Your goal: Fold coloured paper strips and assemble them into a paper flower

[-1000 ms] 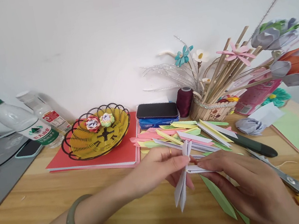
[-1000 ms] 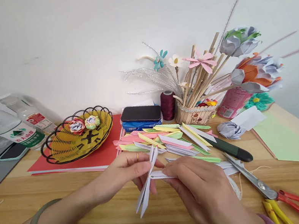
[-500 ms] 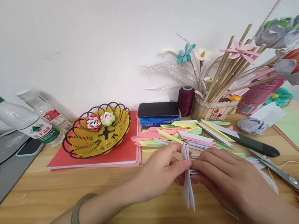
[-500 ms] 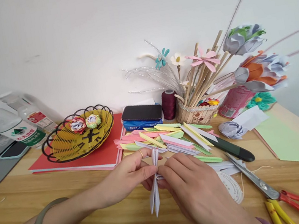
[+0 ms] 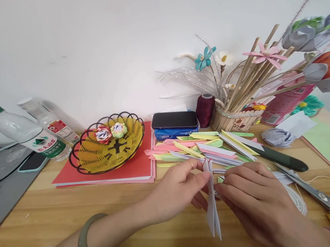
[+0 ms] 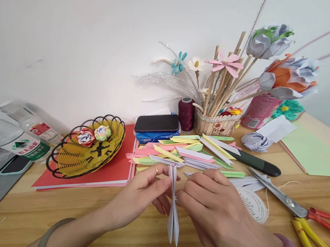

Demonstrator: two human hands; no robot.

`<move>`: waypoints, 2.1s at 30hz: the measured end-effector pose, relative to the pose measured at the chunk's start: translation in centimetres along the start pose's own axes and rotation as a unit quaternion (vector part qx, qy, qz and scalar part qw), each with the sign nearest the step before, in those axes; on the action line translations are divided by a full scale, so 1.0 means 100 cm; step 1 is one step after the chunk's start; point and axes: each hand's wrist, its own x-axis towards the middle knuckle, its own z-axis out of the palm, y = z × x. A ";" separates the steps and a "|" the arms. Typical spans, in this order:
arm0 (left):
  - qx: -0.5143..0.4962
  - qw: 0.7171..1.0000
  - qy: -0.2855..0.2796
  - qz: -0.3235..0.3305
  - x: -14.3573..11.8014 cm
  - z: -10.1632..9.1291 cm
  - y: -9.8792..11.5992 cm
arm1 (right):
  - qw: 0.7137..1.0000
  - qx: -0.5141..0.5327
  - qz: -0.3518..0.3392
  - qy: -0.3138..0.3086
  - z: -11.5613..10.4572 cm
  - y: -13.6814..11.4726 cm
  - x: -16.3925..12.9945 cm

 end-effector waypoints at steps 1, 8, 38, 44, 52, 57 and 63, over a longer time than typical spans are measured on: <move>0.010 1.000 0.013 0.012 0.000 -0.001 0.000 | 1.000 -0.001 -0.003 0.000 0.000 0.001 0.000; 0.013 0.997 0.022 0.070 0.004 -0.010 0.008 | 0.998 0.020 -0.032 -0.055 -0.003 0.002 0.001; -0.204 0.975 0.085 0.018 0.015 -0.012 0.001 | 0.952 0.105 0.269 0.105 -0.006 0.017 -0.007; -0.144 0.986 -0.082 -0.025 0.011 -0.012 -0.001 | 0.885 0.331 0.328 0.012 -0.011 0.012 0.003; -0.109 0.983 -0.141 -0.037 0.011 -0.015 -0.006 | 0.923 0.269 0.274 -0.019 -0.004 0.012 0.001; -0.144 0.987 -0.066 -0.035 0.011 -0.013 -0.004 | 0.997 0.023 0.076 -0.002 -0.003 0.012 -0.003; -0.124 0.991 -0.011 -0.043 0.015 -0.012 -0.004 | 0.994 -0.096 0.015 -0.059 -0.001 0.012 -0.001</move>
